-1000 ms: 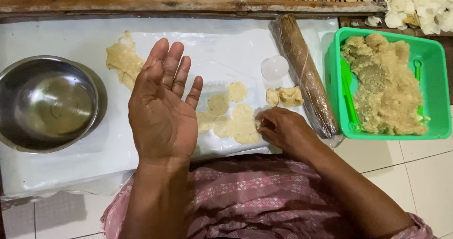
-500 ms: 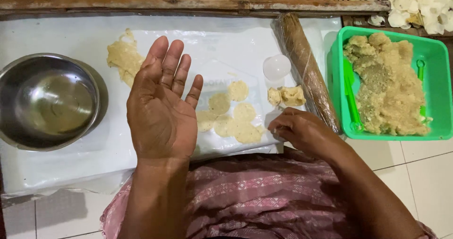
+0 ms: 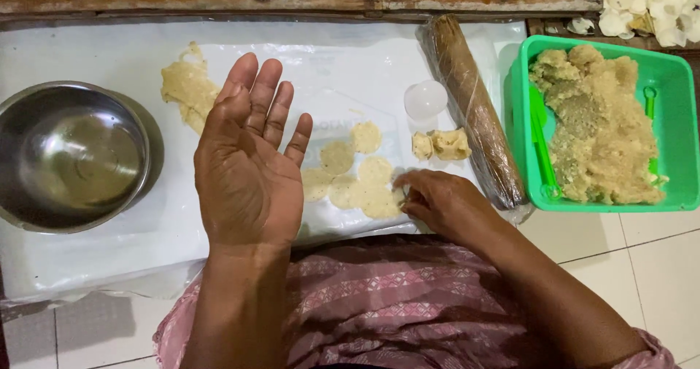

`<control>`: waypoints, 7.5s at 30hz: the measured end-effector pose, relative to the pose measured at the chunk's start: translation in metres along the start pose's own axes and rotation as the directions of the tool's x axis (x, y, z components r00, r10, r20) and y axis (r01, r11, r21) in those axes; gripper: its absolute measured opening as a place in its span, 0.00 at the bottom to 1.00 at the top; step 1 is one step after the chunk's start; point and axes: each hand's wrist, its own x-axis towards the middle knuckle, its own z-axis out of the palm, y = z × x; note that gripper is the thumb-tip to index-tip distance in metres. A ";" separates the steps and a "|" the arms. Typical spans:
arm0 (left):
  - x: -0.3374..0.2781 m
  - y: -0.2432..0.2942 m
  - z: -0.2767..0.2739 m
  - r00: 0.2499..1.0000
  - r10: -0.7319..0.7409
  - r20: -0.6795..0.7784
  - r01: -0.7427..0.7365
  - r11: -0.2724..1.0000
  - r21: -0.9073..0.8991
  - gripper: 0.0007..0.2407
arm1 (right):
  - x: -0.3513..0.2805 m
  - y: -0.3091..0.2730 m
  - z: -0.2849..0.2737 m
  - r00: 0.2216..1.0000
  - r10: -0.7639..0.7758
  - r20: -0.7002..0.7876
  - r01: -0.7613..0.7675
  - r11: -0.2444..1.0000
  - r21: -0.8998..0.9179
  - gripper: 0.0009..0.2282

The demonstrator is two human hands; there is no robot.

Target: Preparing and rolling out pieces of dough to make crackers.

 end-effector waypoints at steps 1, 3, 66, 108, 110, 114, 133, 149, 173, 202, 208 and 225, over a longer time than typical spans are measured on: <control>0.000 0.000 -0.001 1.000 0.000 -0.001 0.000 1.000 0.000 0.28 | 0.000 0.005 0.003 1.000 0.000 0.001 0.000 1.000 0.000 0.16; 0.000 0.000 -0.002 1.000 0.009 0.012 -0.009 1.000 -0.005 0.28 | -0.001 0.014 0.010 0.994 -0.101 -0.048 0.092 0.982 -0.166 0.06; 0.002 0.014 0.022 0.963 -0.114 -0.244 0.126 0.991 0.034 0.32 | 0.019 0.059 -0.033 0.916 0.038 -0.400 -0.164 0.944 -0.285 0.04; 0.009 0.017 -0.026 0.911 -0.105 -0.400 0.135 0.990 0.049 0.21 | 0.036 0.056 -0.052 0.880 -0.048 -0.473 0.014 0.997 -0.075 0.09; 0.007 0.025 -0.017 0.904 -0.113 -0.414 0.165 0.982 0.093 0.21 | 0.030 0.057 -0.045 0.882 -0.094 -0.461 0.045 0.992 -0.116 0.08; 0.021 0.038 -0.007 0.902 -0.142 -0.407 0.194 0.977 0.090 0.19 | 0.043 0.080 -0.041 0.929 0.068 -0.364 -0.132 0.979 -0.153 0.05; 0.048 0.069 0.005 0.893 -0.155 -0.422 0.129 0.988 -0.088 0.25 | 0.121 0.013 -0.011 0.881 -0.429 -0.200 0.299 0.832 -0.467 0.21; 0.045 0.061 -0.007 0.937 -0.135 -0.322 0.104 0.988 -0.113 0.24 | 0.023 0.043 -0.052 0.887 0.270 -0.374 -0.394 0.865 -0.311 0.13; 0.047 0.049 0.015 0.897 -0.219 -0.384 0.193 0.975 -0.107 0.20 | 0.093 0.003 0.002 0.963 -0.248 -0.102 0.226 0.956 -0.188 0.10; 0.053 0.038 -0.008 0.918 -0.197 -0.344 0.180 0.980 -0.082 0.19 | 0.086 -0.016 -0.020 0.988 -0.075 -0.133 0.095 0.984 0.152 0.02; 0.051 0.047 -0.001 0.912 -0.211 -0.352 0.188 0.977 -0.098 0.19 | 0.088 -0.015 -0.013 0.985 -0.101 -0.138 0.105 0.994 0.019 0.02; 0.048 0.053 0.011 0.901 -0.209 -0.380 0.188 0.978 -0.093 0.20 | 0.092 -0.014 0.011 0.933 -0.307 -0.191 0.221 0.902 -0.370 0.03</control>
